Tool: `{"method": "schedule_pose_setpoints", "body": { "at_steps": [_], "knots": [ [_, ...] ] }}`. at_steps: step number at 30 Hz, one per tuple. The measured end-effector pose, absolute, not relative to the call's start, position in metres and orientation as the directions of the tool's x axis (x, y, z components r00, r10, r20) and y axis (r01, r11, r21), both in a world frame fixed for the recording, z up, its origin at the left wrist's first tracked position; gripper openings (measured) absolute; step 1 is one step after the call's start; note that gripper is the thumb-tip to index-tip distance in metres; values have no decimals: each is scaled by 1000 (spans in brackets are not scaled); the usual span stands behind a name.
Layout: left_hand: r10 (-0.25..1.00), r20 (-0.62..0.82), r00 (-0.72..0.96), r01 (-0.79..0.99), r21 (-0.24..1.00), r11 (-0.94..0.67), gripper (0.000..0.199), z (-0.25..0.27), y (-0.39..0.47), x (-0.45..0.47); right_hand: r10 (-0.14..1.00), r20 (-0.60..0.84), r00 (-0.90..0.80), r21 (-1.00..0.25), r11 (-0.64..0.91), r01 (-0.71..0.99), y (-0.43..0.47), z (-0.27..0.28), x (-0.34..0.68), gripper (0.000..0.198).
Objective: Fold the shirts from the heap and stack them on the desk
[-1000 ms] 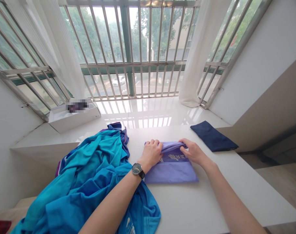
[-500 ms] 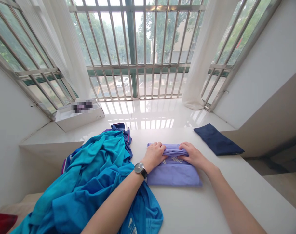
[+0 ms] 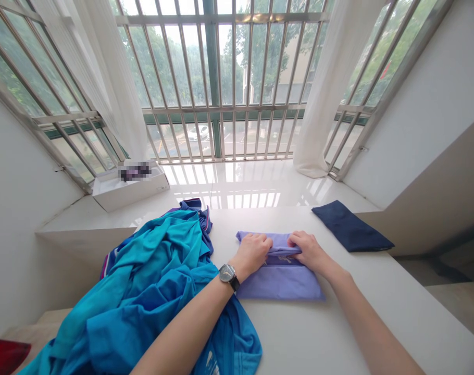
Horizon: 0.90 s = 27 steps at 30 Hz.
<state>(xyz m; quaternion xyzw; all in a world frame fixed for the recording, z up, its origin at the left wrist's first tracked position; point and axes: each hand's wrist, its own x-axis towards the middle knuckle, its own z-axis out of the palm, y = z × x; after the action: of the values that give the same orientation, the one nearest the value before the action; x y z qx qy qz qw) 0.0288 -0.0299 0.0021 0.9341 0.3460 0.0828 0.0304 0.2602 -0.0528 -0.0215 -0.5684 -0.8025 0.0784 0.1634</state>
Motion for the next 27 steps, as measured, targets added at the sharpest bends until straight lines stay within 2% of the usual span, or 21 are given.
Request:
{"method": "schedule_pose_setpoints", "body": {
  "at_steps": [12, 18, 27],
  "knots": [
    [555, 125, 822, 552, 57, -832, 13, 4, -27, 23, 933, 144, -331, -364, 361, 859, -53, -21, 261, 15],
    [578, 119, 807, 584, -21, -811, 20, 12, -24, 13, 939, 130, -318, -416, 343, 842, -52, -25, 264, 13],
    [581, 46, 812, 582, -7, -813, 26, 18, -27, 9, 943, 132, -307, -441, 333, 833, -51, -29, 266, 13]
  ]
}}
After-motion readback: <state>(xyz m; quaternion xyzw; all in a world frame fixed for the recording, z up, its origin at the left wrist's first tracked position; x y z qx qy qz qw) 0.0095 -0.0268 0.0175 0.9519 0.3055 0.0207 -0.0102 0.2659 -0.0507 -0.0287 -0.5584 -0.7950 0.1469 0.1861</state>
